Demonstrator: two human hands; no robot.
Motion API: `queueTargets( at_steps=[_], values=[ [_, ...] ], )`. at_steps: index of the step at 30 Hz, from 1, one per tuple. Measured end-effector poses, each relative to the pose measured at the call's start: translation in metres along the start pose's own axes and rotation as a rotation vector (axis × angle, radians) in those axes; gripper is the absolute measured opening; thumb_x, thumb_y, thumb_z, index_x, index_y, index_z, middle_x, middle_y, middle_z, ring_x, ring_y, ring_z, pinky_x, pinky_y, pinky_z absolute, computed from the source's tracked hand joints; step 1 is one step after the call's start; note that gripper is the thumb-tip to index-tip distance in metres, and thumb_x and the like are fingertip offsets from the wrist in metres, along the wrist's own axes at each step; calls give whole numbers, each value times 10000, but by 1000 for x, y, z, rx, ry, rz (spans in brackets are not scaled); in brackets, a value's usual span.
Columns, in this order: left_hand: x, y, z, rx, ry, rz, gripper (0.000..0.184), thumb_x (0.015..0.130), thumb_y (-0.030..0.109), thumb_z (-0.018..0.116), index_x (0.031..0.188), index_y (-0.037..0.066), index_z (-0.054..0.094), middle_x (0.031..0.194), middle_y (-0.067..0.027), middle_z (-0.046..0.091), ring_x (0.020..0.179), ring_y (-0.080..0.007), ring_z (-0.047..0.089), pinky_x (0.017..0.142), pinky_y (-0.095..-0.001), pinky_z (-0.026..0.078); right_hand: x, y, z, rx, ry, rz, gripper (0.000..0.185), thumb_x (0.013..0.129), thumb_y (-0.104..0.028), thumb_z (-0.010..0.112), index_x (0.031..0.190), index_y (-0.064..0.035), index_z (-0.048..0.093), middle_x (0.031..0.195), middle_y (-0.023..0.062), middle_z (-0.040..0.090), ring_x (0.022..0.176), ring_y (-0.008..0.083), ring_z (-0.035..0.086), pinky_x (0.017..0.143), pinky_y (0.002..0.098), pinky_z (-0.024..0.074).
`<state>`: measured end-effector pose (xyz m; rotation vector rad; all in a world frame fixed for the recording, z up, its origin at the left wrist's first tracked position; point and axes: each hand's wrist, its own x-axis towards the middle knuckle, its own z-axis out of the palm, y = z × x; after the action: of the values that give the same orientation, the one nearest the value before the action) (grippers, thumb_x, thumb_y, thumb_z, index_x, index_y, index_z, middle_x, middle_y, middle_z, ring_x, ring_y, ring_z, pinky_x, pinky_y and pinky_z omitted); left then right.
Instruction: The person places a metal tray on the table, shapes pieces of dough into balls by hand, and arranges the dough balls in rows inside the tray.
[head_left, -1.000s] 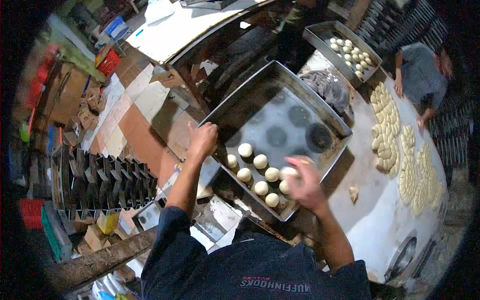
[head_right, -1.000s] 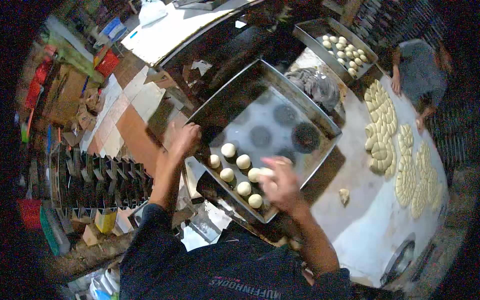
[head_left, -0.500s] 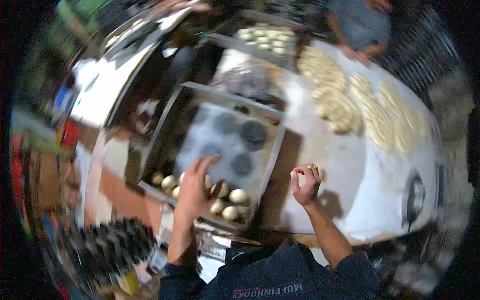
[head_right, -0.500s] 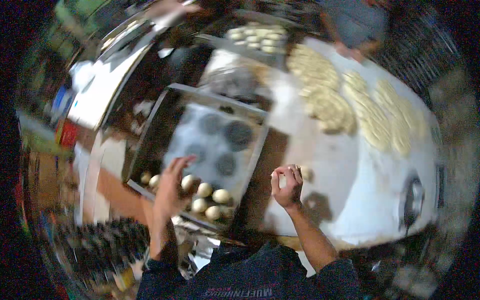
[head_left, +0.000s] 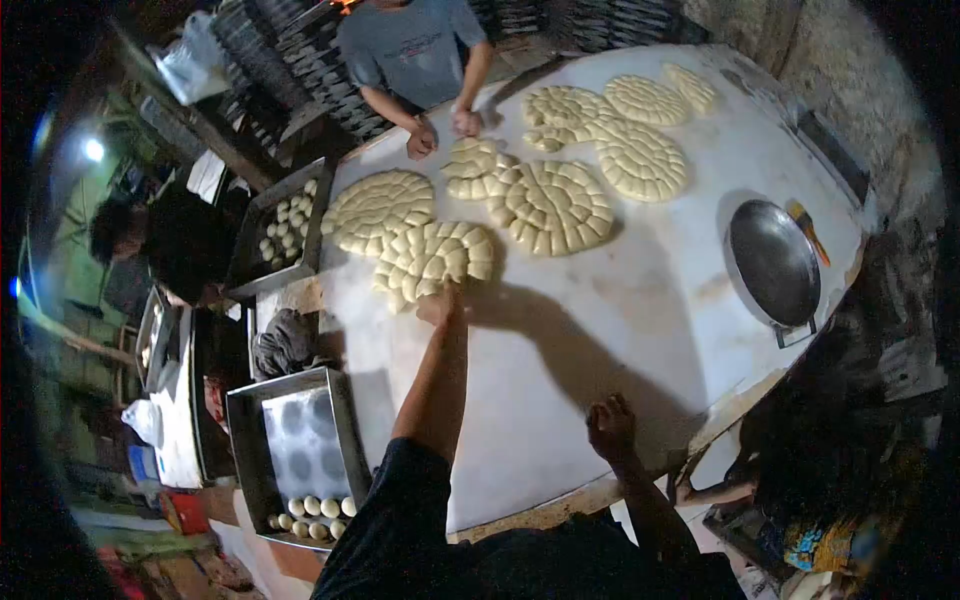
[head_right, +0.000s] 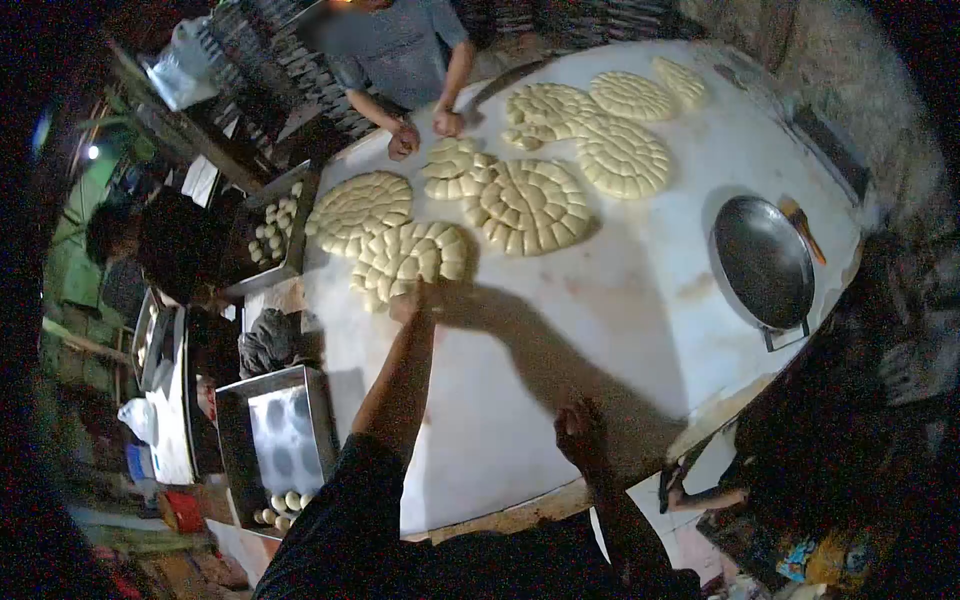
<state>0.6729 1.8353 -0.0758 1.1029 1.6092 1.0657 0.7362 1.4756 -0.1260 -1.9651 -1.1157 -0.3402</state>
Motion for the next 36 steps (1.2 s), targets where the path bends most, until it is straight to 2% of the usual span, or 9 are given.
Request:
queueTargets(
  at_steps=[4,12,15,21,22,25,31,34,36],
  values=[
    [31,-54,18,-749,-223,-187,404,825,136,682,1046,-174,548,1038,-172,606,855,-260,604,702,-331,524,2,6,12,73,-53,161,80,771,-85,654,834,-52,618,710,91,613,724,273,627,725,373,516],
    [-95,-103,-106,152,-227,168,537,771,285,764,1092,-16,455,982,-140,565,855,-208,569,713,-332,495,47,-4,14,307,23,205,90,699,-65,636,744,-72,559,653,80,544,580,215,538,544,323,435],
    [-149,-130,-160,-314,-527,129,540,826,265,717,1196,3,424,1018,-103,561,829,-155,582,696,-275,490,34,-4,31,369,38,145,91,729,-88,663,753,-59,581,674,69,564,592,195,543,546,327,435],
    [-187,-117,-266,-525,-962,-128,361,907,189,615,1217,51,489,986,-48,596,849,-105,582,688,-242,484,-48,-135,42,703,-889,276,415,822,-262,698,1109,-56,480,1071,110,477,979,215,485,825,389,436],
    [-188,-128,-273,-619,-955,-63,293,910,168,609,1167,44,542,977,-42,620,878,-99,588,704,-249,491,-71,-173,39,1146,-551,566,443,797,-216,725,1115,-57,461,1071,101,468,1008,214,464,846,377,427],
    [-181,-128,-306,-199,-834,161,301,901,173,626,1161,39,554,992,-53,631,897,-105,593,721,-261,498,-118,-170,80,717,-124,367,391,813,-102,701,1100,-94,436,893,20,526,774,115,532,673,308,461],
    [-179,-124,-355,91,-604,361,254,909,146,594,1122,19,537,976,-157,650,843,-162,633,719,-278,499,-73,-146,28,994,37,992,152,849,-141,604,964,-96,515,842,-9,534,685,84,493,573,246,414],
    [-183,-154,-364,138,-644,350,234,916,189,551,1051,3,502,888,-201,558,831,-303,577,759,-373,455,-48,-91,4,904,197,780,160,865,-231,562,900,-79,525,922,28,533,791,111,490,659,316,414],
    [-198,-155,-362,441,-580,913,275,891,240,567,1049,28,491,1006,-208,466,980,-395,441,893,-468,354,-29,-75,-26,826,214,630,197,859,-261,572,896,-74,522,947,44,531,844,132,490,701,351,410]
  ],
)
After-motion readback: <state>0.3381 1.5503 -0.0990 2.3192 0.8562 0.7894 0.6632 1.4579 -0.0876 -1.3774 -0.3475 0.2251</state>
